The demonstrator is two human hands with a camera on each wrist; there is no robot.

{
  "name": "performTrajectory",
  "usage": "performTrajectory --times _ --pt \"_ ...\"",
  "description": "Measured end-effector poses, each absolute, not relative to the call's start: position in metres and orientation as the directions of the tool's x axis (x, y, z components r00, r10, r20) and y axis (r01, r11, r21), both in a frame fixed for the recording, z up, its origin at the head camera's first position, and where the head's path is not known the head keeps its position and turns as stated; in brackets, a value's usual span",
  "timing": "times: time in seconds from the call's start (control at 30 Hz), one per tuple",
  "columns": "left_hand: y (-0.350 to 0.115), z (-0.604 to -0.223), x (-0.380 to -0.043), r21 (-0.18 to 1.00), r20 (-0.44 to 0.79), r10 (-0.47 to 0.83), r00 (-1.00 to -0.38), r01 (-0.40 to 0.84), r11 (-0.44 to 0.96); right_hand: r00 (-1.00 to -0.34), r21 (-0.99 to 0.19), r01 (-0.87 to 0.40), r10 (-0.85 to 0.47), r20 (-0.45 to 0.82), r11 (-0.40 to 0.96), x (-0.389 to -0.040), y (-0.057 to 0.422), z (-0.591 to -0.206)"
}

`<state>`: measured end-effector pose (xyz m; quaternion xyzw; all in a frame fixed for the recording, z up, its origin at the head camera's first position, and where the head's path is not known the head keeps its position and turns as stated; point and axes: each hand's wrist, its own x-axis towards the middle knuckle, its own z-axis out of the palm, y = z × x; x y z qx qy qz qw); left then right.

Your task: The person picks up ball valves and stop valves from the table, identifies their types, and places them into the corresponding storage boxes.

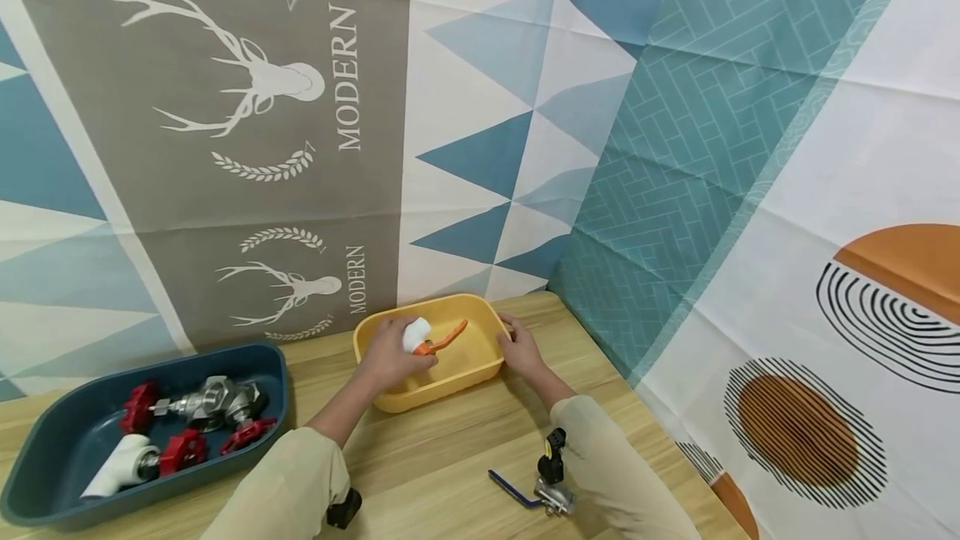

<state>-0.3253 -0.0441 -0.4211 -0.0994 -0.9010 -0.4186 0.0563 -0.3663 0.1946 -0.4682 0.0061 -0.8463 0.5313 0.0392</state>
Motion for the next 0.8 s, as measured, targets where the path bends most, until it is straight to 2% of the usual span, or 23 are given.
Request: performTrajectory --times 0.53,0.8 --pt "-0.034 -0.419 -0.331 0.748 0.144 0.134 -0.980 0.196 0.634 -0.998 -0.904 -0.018 0.046 0.042 0.428 -0.368 0.193 -0.470" --pt "-0.029 -0.420 -0.334 0.750 0.149 0.135 -0.980 0.200 0.631 -0.997 -0.907 -0.042 0.035 0.062 0.419 -0.368 0.194 -0.471"
